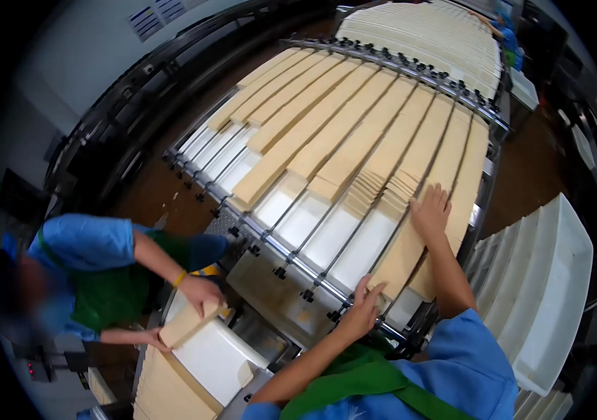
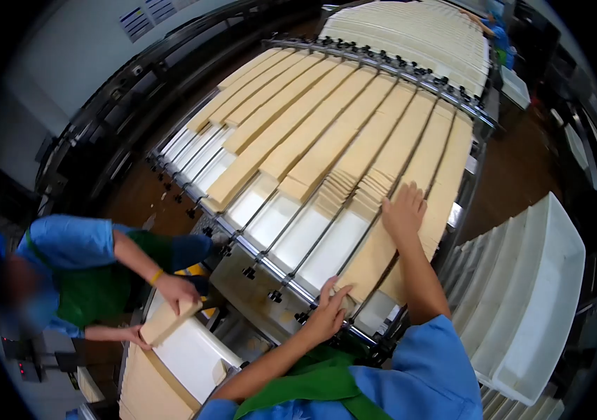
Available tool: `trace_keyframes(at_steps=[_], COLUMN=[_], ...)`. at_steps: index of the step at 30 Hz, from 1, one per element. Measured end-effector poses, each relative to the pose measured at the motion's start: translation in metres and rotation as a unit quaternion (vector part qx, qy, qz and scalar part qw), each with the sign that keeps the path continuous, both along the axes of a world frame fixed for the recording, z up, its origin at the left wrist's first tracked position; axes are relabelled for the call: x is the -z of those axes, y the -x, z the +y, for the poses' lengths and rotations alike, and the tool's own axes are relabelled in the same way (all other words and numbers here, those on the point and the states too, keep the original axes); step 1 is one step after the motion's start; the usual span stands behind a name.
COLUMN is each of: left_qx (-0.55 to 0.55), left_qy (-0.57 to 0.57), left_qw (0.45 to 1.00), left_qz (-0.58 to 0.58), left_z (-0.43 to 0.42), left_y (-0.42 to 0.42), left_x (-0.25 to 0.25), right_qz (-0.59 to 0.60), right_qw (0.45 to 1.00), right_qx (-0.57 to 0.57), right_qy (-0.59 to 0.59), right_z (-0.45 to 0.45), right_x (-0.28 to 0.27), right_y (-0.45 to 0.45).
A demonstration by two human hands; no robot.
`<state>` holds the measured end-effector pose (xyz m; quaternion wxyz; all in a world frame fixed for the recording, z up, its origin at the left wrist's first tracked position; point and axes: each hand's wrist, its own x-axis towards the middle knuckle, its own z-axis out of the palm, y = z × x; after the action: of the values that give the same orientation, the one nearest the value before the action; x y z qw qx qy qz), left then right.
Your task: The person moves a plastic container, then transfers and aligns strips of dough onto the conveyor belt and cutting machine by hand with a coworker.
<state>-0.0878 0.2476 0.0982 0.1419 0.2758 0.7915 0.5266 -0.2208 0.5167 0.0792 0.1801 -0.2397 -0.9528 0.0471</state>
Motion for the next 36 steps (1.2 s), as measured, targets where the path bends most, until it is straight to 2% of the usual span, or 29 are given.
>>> trace_keyframes(at_steps=[2, 4, 6, 8, 10, 13, 14, 16, 18, 20, 22, 23, 25, 26, 29, 33, 36], left_qx=[0.028, -0.033, -0.098, -0.192, -0.300, -0.429, -0.494, -0.600, -0.688, -0.780, -0.827, -0.830, -0.861, -0.863, -0.822, -0.827, -0.799], left_qy=[0.021, -0.014, -0.015, -0.027, 0.106, 0.089, 0.094, 0.179, 0.294, 0.336, 0.315, 0.312, 0.197, 0.193, 0.152, 0.136, 0.183], left_qw=[0.999, 0.998, 0.994, 0.979, 0.944, 0.899, 0.864, 0.777, 0.661, 0.518, 0.448, 0.444, 0.456, 0.454, 0.518, 0.524, 0.545], left_qz=[-0.019, 0.056, 0.035, 0.063, 0.082, 0.029, 0.033, 0.068, 0.058, -0.101, -0.124, -0.127, -0.108, -0.110, -0.180, -0.150, -0.175], left_z=[-0.007, -0.025, -0.056, -0.092, -0.133, -0.201, -0.220, -0.266, -0.314, -0.348, -0.386, -0.403, -0.427, -0.432, -0.440, -0.441, -0.446], left_y=[-0.006, -0.012, -0.015, -0.018, -0.032, -0.064, -0.076, -0.114, -0.158, -0.200, -0.245, -0.262, -0.285, -0.285, -0.267, -0.257, -0.258], left_x=[0.001, -0.004, -0.007, 0.005, -0.004, 0.012, 0.012, 0.043, 0.061, 0.062, 0.085, 0.095, 0.113, 0.108, 0.084, 0.078, 0.074], right_qz=[-0.006, -0.116, -0.160, -0.067, -0.038, 0.015, 0.014, 0.061, -0.006, -0.058, -0.082, -0.099, -0.134, -0.149, -0.197, -0.190, -0.206], right_qw=[1.000, 0.988, 0.980, 0.998, 0.997, 0.967, 0.960, 0.881, 0.838, 0.804, 0.758, 0.747, 0.721, 0.706, 0.692, 0.691, 0.701], right_qx=[0.029, 0.043, 0.079, 0.020, -0.067, -0.252, -0.278, -0.462, -0.529, -0.581, -0.635, -0.648, -0.674, -0.686, -0.694, -0.697, -0.683], right_qy=[0.008, 0.093, 0.085, 0.006, 0.027, 0.029, 0.029, 0.078, 0.138, 0.112, 0.126, 0.116, 0.095, 0.087, 0.032, -0.004, 0.011], right_z=[0.007, 0.004, -0.005, -0.026, -0.060, -0.136, -0.167, -0.228, -0.305, -0.369, -0.431, -0.463, -0.520, -0.548, -0.625, -0.715, -0.780], right_x=[0.025, -0.011, -0.016, 0.000, 0.012, 0.027, 0.032, 0.042, 0.023, 0.027, 0.034, 0.035, 0.043, 0.047, 0.049, 0.060, 0.055], right_y=[0.006, 0.011, 0.020, 0.017, 0.023, 0.024, 0.027, 0.019, -0.007, -0.029, -0.047, -0.059, -0.079, -0.087, -0.113, -0.136, -0.149])
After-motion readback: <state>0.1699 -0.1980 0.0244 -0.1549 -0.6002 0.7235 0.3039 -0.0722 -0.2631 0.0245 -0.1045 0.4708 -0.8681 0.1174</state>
